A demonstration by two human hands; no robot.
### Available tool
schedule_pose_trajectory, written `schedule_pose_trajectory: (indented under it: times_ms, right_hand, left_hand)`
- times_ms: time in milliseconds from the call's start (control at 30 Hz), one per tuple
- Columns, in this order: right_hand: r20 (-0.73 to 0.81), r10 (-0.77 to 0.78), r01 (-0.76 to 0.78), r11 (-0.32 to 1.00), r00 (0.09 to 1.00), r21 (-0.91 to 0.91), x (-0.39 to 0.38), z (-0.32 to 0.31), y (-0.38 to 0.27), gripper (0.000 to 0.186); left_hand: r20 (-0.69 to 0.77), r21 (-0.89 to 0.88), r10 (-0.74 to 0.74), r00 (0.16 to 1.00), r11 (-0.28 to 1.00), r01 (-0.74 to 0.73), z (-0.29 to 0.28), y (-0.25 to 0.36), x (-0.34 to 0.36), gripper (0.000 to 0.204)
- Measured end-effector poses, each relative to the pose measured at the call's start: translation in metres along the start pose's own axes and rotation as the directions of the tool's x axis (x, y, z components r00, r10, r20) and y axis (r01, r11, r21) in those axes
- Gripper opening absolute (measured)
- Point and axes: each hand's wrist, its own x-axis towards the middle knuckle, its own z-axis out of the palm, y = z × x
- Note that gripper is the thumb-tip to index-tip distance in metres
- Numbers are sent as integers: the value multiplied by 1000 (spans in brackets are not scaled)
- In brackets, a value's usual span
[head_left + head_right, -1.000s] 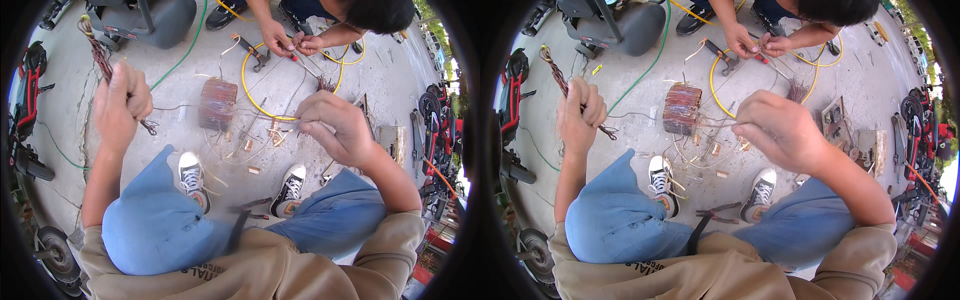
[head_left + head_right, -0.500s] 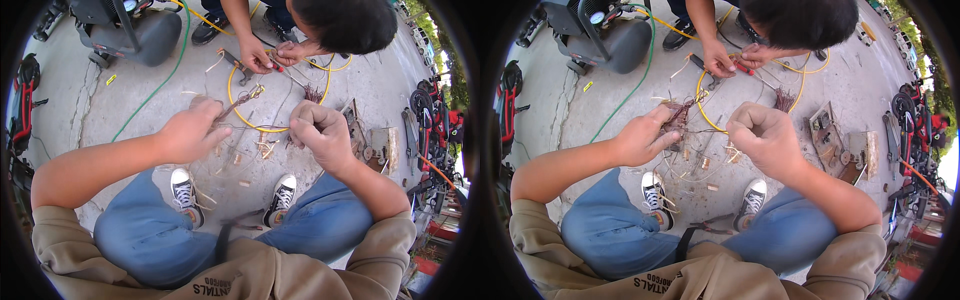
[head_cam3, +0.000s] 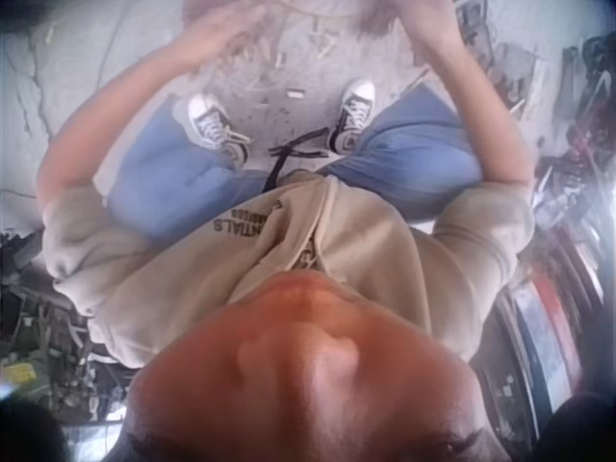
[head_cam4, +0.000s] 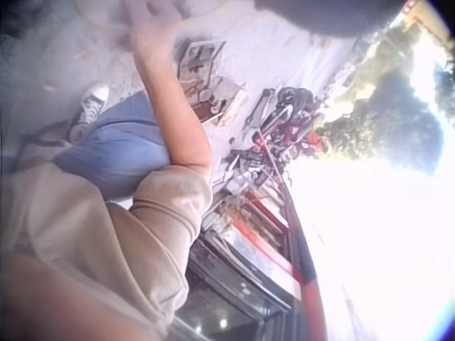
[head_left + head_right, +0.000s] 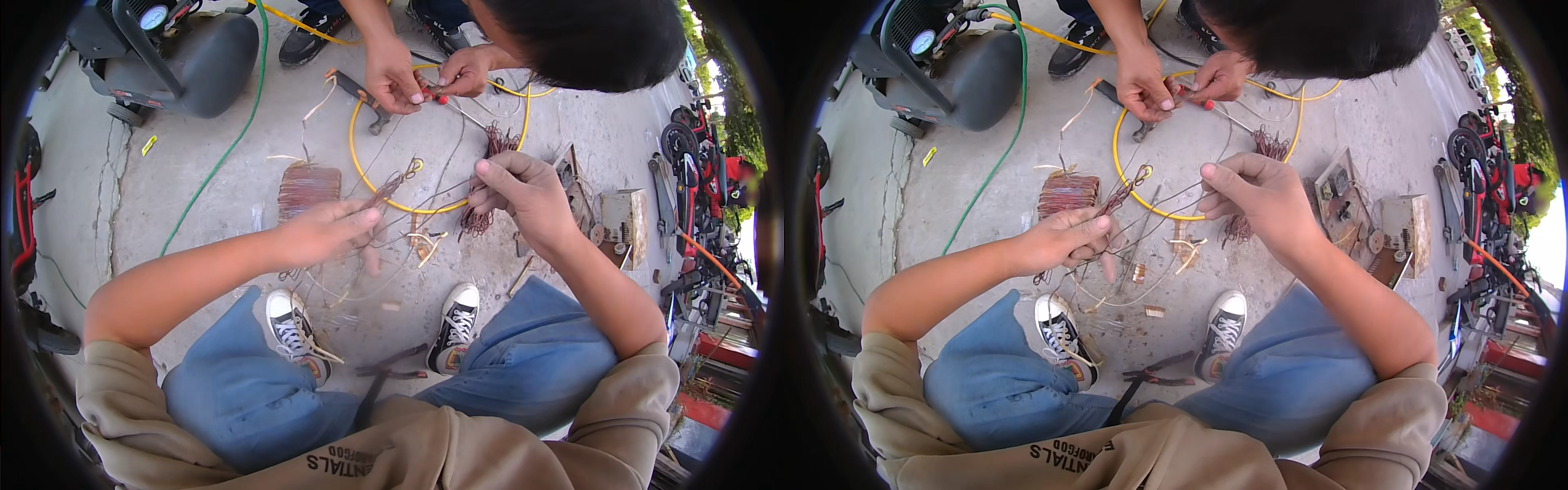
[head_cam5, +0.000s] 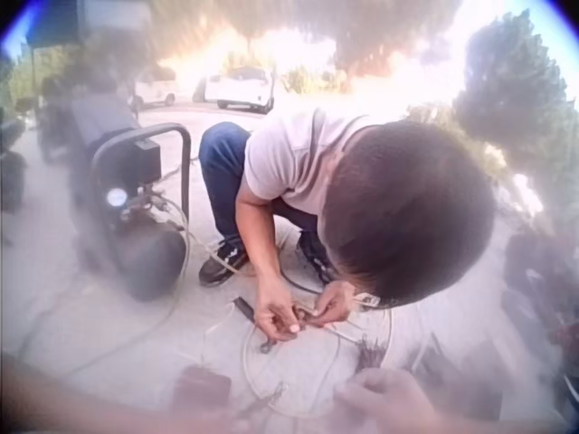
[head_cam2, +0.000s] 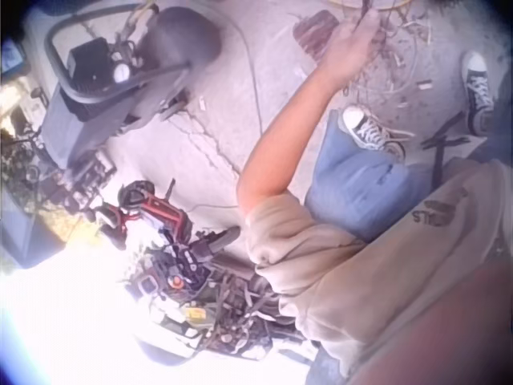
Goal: The person sits on the floor and winds a copper wire around a rectangular core. They repeatedly pull the wire, wrap it around the core, and adjust the coil with their hands. A second person is visible nearby, also handling wire.
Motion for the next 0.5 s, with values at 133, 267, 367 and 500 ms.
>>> schedule_pose_trajectory:
  times_ms: [133,267,367,500]
  right_hand:
    - [50,-1,-7,987,999,158,7,5,-2,20]
    - [73,16,-35,961,997,273,12,3,-2,18]
    - [93,-2,-29,942,996,334,11,0,-3,16]
    - [138,-29,-27,923,990,384,12,-2,1,14]
  left_hand:
    - [74,19,1,997,1000,-2,-3,3,1,49]
    - [58,147,87,995,985,-95,-7,4,8,53]
    - [-21,161,113,993,981,-108,-6,7,13,59]
    - [-24,128,60,998,990,-57,-2,20,12,64]
